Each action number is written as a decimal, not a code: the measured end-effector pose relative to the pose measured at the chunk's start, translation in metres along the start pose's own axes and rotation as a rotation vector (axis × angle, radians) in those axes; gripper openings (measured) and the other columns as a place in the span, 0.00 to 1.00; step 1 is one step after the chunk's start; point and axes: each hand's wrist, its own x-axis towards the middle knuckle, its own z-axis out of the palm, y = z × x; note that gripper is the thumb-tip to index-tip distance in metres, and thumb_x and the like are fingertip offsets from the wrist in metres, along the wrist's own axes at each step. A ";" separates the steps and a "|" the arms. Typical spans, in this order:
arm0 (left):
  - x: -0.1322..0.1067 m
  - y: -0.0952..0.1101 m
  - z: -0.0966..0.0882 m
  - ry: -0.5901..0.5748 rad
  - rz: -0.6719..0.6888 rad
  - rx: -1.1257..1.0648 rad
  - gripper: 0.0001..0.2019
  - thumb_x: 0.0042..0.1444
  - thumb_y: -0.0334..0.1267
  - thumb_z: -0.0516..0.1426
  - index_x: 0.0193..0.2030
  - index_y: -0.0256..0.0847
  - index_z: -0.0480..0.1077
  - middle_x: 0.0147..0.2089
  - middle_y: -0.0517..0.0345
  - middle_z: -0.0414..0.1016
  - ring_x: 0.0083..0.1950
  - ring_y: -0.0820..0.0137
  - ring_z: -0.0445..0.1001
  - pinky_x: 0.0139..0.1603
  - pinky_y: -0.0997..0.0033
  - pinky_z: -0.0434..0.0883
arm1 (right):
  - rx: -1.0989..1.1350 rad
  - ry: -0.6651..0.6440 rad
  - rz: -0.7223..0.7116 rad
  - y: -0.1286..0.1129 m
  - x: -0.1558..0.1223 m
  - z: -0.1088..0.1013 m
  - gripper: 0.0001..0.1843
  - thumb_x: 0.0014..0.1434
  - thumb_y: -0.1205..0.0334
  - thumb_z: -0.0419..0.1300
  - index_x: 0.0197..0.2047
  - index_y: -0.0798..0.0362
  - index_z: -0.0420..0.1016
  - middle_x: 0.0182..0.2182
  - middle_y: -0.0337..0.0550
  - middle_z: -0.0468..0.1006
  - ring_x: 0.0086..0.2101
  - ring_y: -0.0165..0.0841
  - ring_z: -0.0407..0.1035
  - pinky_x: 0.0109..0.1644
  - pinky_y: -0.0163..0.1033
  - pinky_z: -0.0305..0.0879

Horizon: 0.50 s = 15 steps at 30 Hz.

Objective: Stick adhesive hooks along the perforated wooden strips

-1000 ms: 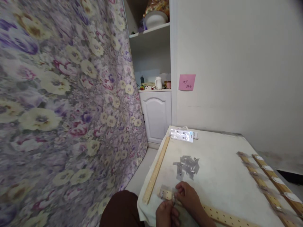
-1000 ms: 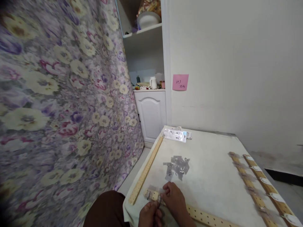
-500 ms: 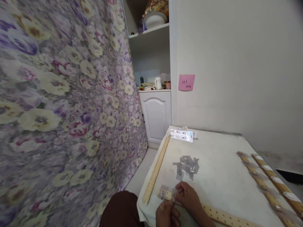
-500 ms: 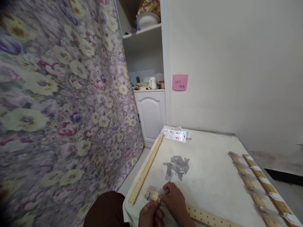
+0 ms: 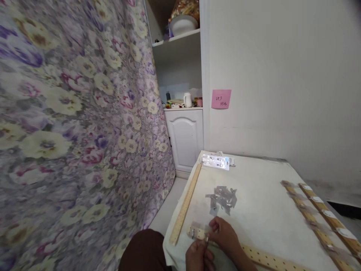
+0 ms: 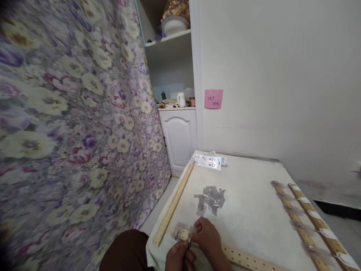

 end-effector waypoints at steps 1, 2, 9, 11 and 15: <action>0.000 0.000 0.000 0.000 0.000 0.008 0.21 0.37 0.58 0.57 0.23 0.42 0.60 0.12 0.66 0.68 0.07 0.77 0.60 0.10 0.79 0.49 | 0.002 0.000 0.009 0.000 0.001 0.000 0.12 0.39 0.60 0.63 0.31 0.49 0.72 0.28 0.35 0.75 0.31 0.32 0.69 0.34 0.33 0.59; 0.000 0.000 -0.001 0.000 0.001 0.018 0.21 0.37 0.58 0.58 0.23 0.41 0.60 0.12 0.66 0.68 0.07 0.77 0.60 0.10 0.79 0.49 | 0.005 -0.002 0.017 0.000 0.001 0.000 0.13 0.38 0.61 0.63 0.31 0.49 0.72 0.28 0.35 0.75 0.31 0.32 0.69 0.34 0.33 0.59; -0.001 -0.001 -0.002 -0.021 -0.003 -0.001 0.20 0.39 0.57 0.58 0.24 0.41 0.61 0.13 0.66 0.69 0.08 0.77 0.60 0.09 0.80 0.49 | 0.038 -0.078 0.055 0.001 0.007 -0.003 0.15 0.36 0.62 0.65 0.33 0.50 0.72 0.28 0.35 0.76 0.30 0.32 0.69 0.33 0.33 0.59; -0.001 -0.001 -0.002 -0.022 -0.006 -0.016 0.20 0.39 0.56 0.58 0.23 0.41 0.61 0.12 0.66 0.69 0.08 0.77 0.60 0.09 0.80 0.49 | 0.048 -0.089 0.056 0.002 0.009 -0.003 0.16 0.37 0.63 0.64 0.33 0.51 0.72 0.28 0.35 0.76 0.30 0.31 0.70 0.33 0.33 0.59; -0.002 0.003 -0.002 -0.009 -0.033 0.001 0.21 0.38 0.58 0.59 0.23 0.41 0.61 0.12 0.66 0.68 0.08 0.78 0.60 0.09 0.80 0.49 | 0.065 -0.080 0.063 0.001 0.010 0.000 0.17 0.36 0.64 0.64 0.35 0.51 0.73 0.27 0.35 0.76 0.29 0.30 0.69 0.31 0.32 0.59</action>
